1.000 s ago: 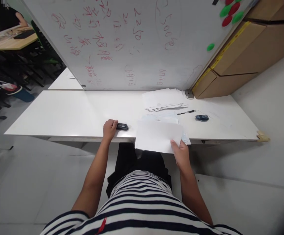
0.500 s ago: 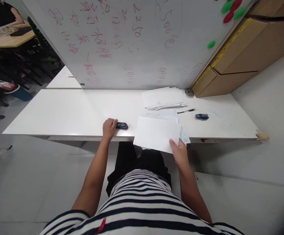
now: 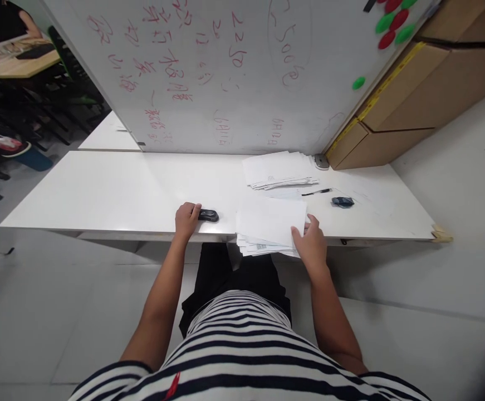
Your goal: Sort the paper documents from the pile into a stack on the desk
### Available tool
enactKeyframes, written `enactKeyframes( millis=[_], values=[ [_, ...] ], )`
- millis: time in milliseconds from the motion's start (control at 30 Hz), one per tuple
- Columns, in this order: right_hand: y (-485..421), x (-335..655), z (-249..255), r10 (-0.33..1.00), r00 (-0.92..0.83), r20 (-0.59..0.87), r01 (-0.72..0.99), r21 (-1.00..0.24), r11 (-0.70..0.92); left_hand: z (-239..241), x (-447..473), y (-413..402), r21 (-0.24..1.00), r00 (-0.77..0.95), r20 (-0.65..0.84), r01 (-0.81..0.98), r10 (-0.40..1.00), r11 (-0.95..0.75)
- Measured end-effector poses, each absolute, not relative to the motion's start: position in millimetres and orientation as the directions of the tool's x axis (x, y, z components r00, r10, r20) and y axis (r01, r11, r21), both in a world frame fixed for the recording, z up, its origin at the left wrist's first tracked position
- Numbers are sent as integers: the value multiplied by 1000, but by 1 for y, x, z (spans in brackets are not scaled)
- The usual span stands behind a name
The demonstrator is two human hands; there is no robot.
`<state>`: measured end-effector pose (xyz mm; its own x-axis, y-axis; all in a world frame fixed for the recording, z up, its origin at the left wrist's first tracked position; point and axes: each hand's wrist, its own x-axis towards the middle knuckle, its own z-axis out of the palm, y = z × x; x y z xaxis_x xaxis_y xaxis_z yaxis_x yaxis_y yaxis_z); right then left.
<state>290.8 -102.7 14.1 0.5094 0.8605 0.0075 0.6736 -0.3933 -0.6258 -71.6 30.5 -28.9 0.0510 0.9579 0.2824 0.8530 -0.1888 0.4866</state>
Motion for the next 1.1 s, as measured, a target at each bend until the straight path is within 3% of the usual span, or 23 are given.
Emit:
enactKeyframes(
  millis=[133, 333, 533, 833, 1100],
  values=[
    [-102, 287, 6, 889, 425, 168, 853, -403, -331, -29, -71, 30, 476, 49, 279, 860, 959, -182],
    [-101, 277, -1, 886, 352, 302, 916, -308, -259, -27, -71, 29, 481, 48, 263, 859, 964, -174],
    [-95, 269, -5, 987, 145, 71, 973, -190, -129, -28, -71, 30, 489, 48, 264, 854, 963, -176],
    [-90, 269, -9, 984, 170, -44, 960, -217, -176, -27, -71, 28, 504, 57, 272, 842, 961, -193],
    [-97, 270, -12, 986, 165, -26, 966, -198, -166, -27, -72, 28, 491, 53, 282, 850, 958, -191]
  ],
)
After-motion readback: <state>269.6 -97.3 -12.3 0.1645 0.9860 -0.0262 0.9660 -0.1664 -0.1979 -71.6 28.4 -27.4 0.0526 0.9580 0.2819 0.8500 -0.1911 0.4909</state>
